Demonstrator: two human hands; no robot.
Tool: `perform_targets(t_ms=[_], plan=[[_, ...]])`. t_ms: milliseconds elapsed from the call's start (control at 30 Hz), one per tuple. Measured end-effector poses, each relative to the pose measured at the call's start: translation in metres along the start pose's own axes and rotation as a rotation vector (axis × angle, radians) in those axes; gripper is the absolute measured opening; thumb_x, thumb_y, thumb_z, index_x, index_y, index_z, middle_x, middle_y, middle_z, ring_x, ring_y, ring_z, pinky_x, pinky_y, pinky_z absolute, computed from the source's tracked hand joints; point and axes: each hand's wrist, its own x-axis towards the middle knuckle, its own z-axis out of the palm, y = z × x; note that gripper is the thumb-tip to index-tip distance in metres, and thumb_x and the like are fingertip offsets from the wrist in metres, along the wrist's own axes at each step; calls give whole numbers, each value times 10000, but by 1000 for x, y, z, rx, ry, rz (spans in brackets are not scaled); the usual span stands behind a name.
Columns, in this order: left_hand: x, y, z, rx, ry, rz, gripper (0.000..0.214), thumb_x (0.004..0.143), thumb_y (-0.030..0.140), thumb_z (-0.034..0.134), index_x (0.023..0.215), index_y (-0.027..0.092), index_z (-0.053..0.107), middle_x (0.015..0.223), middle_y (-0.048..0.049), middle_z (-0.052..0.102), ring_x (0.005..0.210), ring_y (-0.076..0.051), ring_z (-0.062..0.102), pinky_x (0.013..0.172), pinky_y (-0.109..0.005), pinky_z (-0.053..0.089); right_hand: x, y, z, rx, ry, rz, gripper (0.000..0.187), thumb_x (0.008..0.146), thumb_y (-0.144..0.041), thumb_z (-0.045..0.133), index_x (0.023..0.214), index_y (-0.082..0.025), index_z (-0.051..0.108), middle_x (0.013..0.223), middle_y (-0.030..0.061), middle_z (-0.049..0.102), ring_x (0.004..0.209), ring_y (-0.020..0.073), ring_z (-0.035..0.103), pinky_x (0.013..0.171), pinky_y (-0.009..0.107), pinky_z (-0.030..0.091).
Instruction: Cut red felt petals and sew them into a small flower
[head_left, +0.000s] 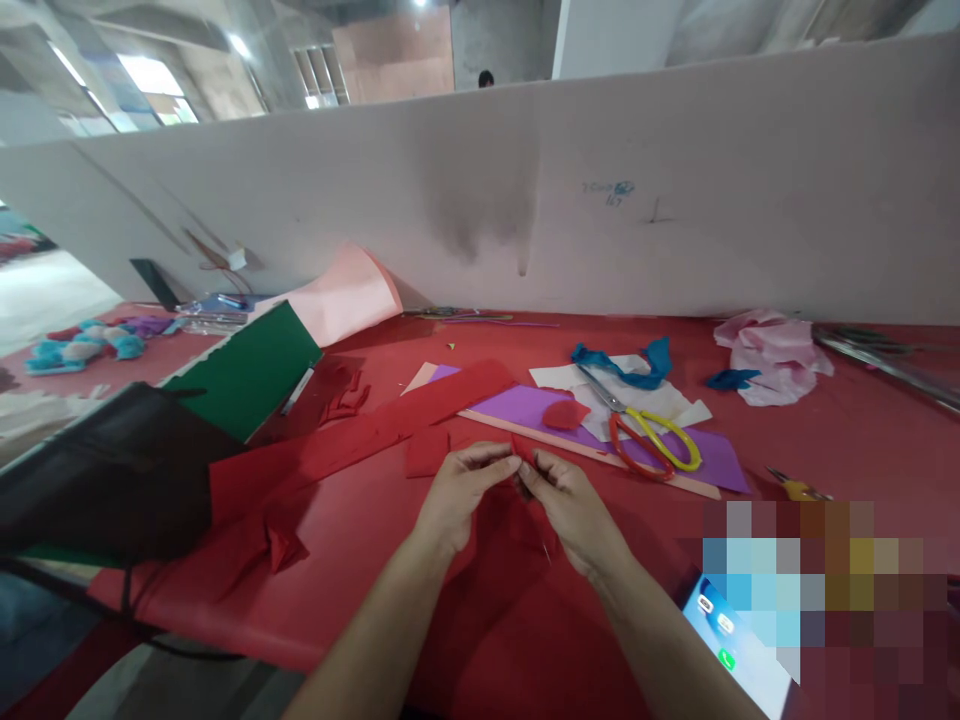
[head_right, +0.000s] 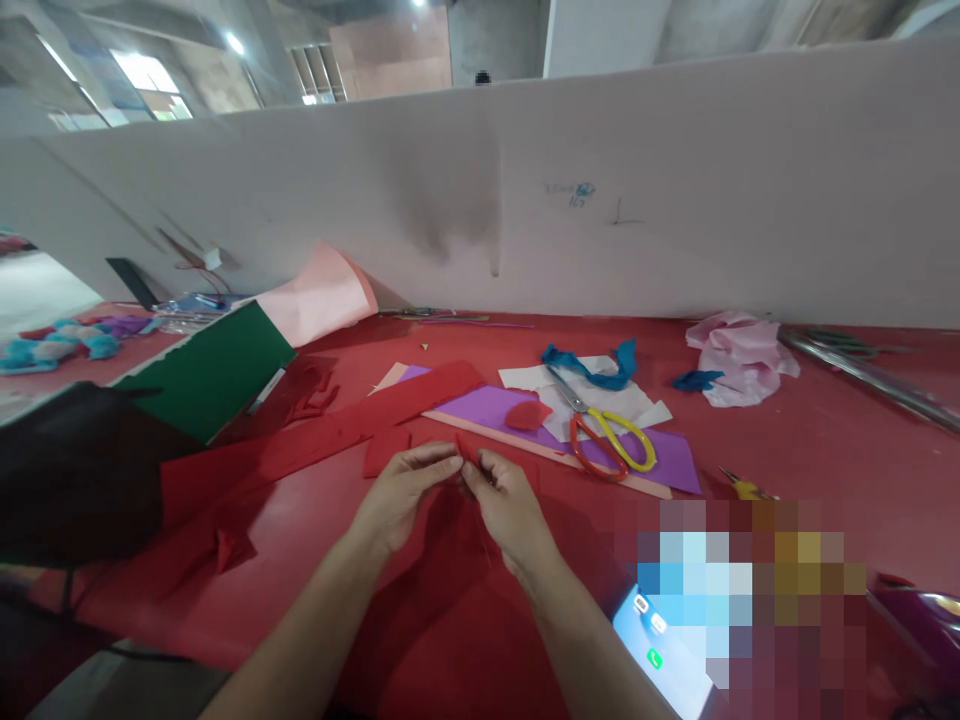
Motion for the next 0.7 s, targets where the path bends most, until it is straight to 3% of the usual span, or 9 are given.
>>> perform_targets(t_ms=[267,400,700], plan=[[1,2,0,-108,48,-59,207,537,262,820,646,143,691,606,-10,626,598,-120,556,662,-275,443,-3,-4,6,157,59,101,287,610,-380,793,763,-188,645,694,-20,609,625,121,526,625,258,429],[2,3,-1,-151,106,-67,245,480,248,848,623,150,675,585,14,615,571,-99,540,637,-255,434,-3,-3,7,102,91,67,272,566,-320,824,707,-191,631,636,-37,592,600,119,526,595,251,423],[-1,5,-4,-107,-102,-62,167,612,251,777,632,128,666,590,-11,592,544,-109,525,597,-274,426,-5,-7,7,111,22,78,210,651,-365,761,660,-174,673,613,-3,638,487,88,508,436,212,331]])
